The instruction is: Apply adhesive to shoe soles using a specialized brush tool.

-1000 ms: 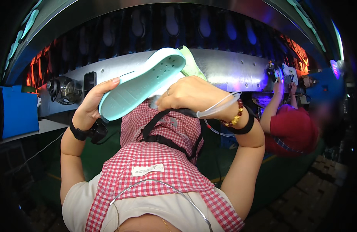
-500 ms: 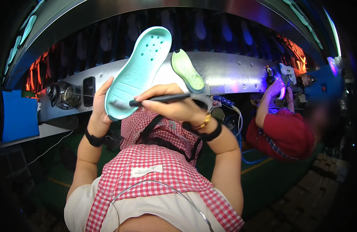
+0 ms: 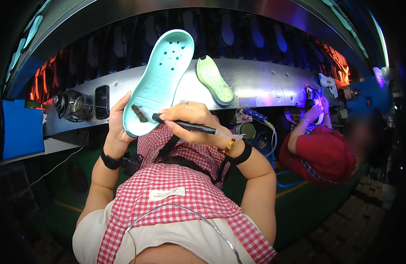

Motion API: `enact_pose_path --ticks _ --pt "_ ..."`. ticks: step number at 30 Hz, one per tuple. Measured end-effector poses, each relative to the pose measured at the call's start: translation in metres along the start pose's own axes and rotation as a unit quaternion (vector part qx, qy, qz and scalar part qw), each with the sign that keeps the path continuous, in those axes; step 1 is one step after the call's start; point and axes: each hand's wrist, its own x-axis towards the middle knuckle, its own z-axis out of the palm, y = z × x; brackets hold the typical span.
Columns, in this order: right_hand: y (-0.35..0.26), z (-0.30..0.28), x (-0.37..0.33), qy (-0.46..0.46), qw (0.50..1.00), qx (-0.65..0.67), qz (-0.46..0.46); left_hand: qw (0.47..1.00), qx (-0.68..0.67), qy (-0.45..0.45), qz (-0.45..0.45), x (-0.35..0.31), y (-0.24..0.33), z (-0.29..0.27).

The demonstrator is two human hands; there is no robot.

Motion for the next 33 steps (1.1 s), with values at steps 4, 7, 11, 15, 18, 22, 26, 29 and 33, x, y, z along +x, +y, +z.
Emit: enact_pose_path --ticks 4,7,11,15,18,22,26,29,33 --pt "0.003 -0.004 -0.001 0.002 0.999 -0.024 -0.026 0.999 -0.022 0.03 -0.002 -0.005 0.001 0.001" --pt "0.012 -0.011 -0.002 0.032 0.991 -0.12 -0.046 0.998 0.028 0.058 -0.012 -0.008 0.006 0.0" --pt "0.011 -0.011 0.008 0.054 0.982 -0.17 -0.066 0.999 0.035 0.031 0.008 -0.008 0.006 0.003" --pt "0.027 -0.006 0.018 0.123 0.956 -0.256 -0.075 0.998 0.043 0.046 0.02 -0.006 0.003 -0.003" --pt "0.046 -0.004 0.024 0.178 0.938 -0.293 -0.048 0.996 0.059 0.068 0.018 -0.003 -0.009 -0.005" --pt "0.044 0.021 0.029 0.139 0.958 -0.249 0.017 0.99 0.106 0.066 0.062 0.003 -0.015 -0.008" --pt "0.031 0.041 0.024 0.15 0.952 -0.266 -0.011 0.989 0.1 0.074 0.081 0.005 -0.013 -0.009" --pt "0.024 0.05 0.017 0.14 0.961 -0.239 -0.011 0.986 0.108 0.097 0.08 0.007 -0.006 -0.019" --pt "0.006 0.066 0.004 0.104 0.984 -0.141 -0.034 0.989 0.091 0.057 0.106 0.008 0.01 -0.031"
